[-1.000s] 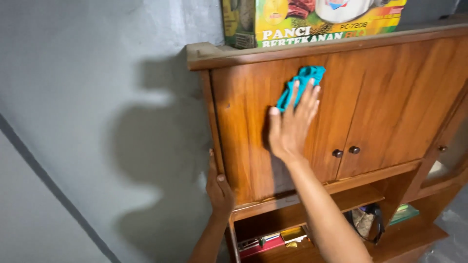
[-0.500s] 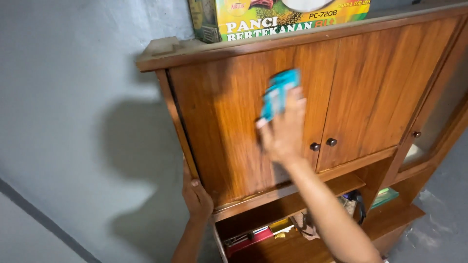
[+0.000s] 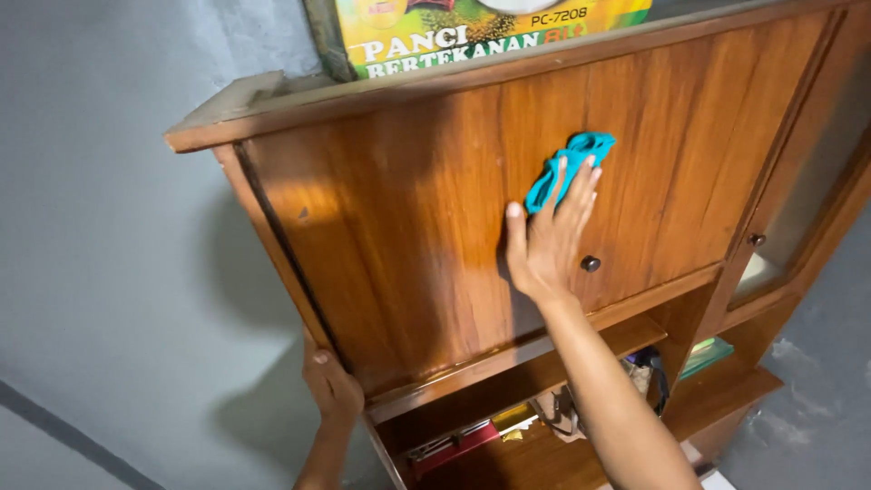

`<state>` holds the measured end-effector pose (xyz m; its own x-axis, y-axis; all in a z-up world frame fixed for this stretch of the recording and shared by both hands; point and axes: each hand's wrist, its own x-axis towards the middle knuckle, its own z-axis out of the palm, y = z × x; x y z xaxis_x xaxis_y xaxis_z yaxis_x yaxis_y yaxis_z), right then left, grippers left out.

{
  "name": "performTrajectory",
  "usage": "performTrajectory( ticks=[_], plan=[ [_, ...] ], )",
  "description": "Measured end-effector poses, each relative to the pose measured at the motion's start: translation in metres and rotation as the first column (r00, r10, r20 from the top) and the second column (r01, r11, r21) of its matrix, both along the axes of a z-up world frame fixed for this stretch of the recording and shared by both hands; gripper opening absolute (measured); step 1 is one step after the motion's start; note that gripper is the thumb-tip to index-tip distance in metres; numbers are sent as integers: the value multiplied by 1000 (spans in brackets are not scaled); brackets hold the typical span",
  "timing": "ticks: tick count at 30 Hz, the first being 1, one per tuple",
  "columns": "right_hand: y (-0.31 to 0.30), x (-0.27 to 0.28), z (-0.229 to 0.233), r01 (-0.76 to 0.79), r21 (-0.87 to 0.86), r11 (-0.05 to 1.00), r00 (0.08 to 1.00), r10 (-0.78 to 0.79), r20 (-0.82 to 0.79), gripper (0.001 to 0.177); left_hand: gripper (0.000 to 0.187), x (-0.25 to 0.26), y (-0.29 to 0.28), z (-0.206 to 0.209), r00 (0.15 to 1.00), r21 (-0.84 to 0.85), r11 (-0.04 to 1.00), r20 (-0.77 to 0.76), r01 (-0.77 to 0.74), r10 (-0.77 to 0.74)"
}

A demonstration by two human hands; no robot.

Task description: Wiping the wooden and glass surfaces of a cabinet using a cloth

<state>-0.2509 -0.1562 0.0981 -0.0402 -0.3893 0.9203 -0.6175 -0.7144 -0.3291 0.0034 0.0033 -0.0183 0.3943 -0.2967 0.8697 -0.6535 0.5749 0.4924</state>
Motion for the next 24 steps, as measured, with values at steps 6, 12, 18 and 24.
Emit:
performTrajectory(
  ticks=[6,12,18,24],
  plan=[
    [34,37,-8,40,-15,999,981,-42,-189,91,77,-17,8,29,971,-34,979,-122,203,-206],
    [35,52,-29,-3,-57,998,994,-3,-113,75,86,-18,13,34,989,31,992,-89,122,-119],
    [70,92,-17,-67,-68,995,974,50,-221,81,86,-15,12,28,996,82,995,-63,-52,57],
    [86,94,-38,-177,-191,966,907,85,-411,71,98,-5,5,12,983,150,984,-139,-98,119]
  ],
)
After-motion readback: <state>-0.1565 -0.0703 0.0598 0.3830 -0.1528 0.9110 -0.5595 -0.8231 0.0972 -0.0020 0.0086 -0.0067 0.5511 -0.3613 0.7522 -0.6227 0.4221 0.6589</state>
